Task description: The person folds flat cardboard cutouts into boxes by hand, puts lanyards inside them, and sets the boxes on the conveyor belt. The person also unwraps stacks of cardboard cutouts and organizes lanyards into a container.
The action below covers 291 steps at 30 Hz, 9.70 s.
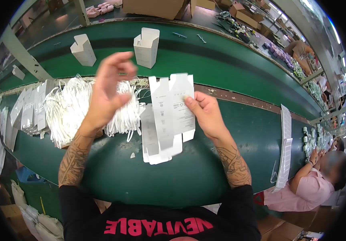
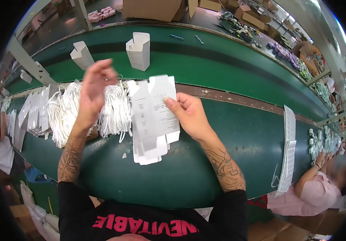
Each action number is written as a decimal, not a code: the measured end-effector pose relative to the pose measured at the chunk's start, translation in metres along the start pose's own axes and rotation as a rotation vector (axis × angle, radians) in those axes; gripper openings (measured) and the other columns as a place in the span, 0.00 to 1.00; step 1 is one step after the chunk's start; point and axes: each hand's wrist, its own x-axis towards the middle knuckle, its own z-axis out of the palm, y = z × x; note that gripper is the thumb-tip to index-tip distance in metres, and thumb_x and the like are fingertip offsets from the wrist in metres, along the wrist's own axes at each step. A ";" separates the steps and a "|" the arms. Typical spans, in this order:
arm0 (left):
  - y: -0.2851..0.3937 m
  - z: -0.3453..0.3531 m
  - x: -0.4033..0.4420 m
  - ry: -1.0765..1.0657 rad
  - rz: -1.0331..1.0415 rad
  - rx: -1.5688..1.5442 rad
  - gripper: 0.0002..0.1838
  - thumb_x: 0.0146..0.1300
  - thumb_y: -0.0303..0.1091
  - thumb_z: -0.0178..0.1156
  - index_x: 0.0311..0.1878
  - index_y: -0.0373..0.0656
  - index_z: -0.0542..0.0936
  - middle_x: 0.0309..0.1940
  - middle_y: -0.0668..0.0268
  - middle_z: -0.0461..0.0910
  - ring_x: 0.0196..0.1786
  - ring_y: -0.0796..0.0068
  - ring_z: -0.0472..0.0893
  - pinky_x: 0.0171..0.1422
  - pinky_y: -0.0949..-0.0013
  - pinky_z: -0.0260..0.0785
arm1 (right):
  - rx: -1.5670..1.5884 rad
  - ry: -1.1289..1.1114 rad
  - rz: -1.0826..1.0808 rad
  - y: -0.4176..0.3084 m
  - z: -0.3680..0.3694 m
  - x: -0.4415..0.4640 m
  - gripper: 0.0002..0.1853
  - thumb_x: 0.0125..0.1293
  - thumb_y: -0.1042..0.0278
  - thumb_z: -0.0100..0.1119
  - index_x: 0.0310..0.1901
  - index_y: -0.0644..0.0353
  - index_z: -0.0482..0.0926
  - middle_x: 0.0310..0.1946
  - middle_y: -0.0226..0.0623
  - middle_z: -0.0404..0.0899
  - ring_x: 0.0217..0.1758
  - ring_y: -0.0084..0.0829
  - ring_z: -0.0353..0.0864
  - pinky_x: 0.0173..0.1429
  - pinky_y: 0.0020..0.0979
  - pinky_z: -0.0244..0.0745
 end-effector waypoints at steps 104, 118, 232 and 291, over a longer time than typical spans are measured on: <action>-0.021 0.011 0.010 -0.099 0.589 0.576 0.47 0.31 0.47 0.87 0.59 0.42 0.78 0.48 0.63 0.85 0.43 0.66 0.87 0.50 0.65 0.81 | 0.019 -0.129 -0.153 -0.023 0.028 0.039 0.37 0.79 0.33 0.40 0.68 0.61 0.73 0.54 0.37 0.77 0.53 0.28 0.80 0.54 0.35 0.82; -0.019 0.009 0.009 -0.075 0.644 0.209 0.38 0.39 0.46 0.84 0.46 0.43 0.68 0.44 0.47 0.85 0.47 0.62 0.88 0.48 0.65 0.82 | -0.294 -0.127 -0.876 -0.001 0.050 0.030 0.50 0.56 0.49 0.79 0.75 0.60 0.62 0.63 0.43 0.74 0.60 0.35 0.79 0.54 0.35 0.79; -0.046 -0.030 0.002 -0.514 0.051 1.225 0.16 0.69 0.40 0.63 0.55 0.45 0.81 0.42 0.62 0.82 0.47 0.61 0.80 0.58 0.60 0.65 | -0.590 0.169 -0.307 0.078 -0.050 0.161 0.44 0.64 0.56 0.75 0.73 0.66 0.60 0.62 0.55 0.76 0.67 0.43 0.76 0.71 0.41 0.71; 0.010 0.036 0.019 -0.267 -0.026 -0.281 0.53 0.42 0.43 0.85 0.70 0.37 0.67 0.60 0.57 0.78 0.64 0.68 0.78 0.70 0.62 0.70 | -0.539 0.206 -0.521 -0.027 0.042 0.008 0.21 0.75 0.61 0.60 0.64 0.63 0.74 0.58 0.37 0.79 0.61 0.30 0.75 0.63 0.33 0.69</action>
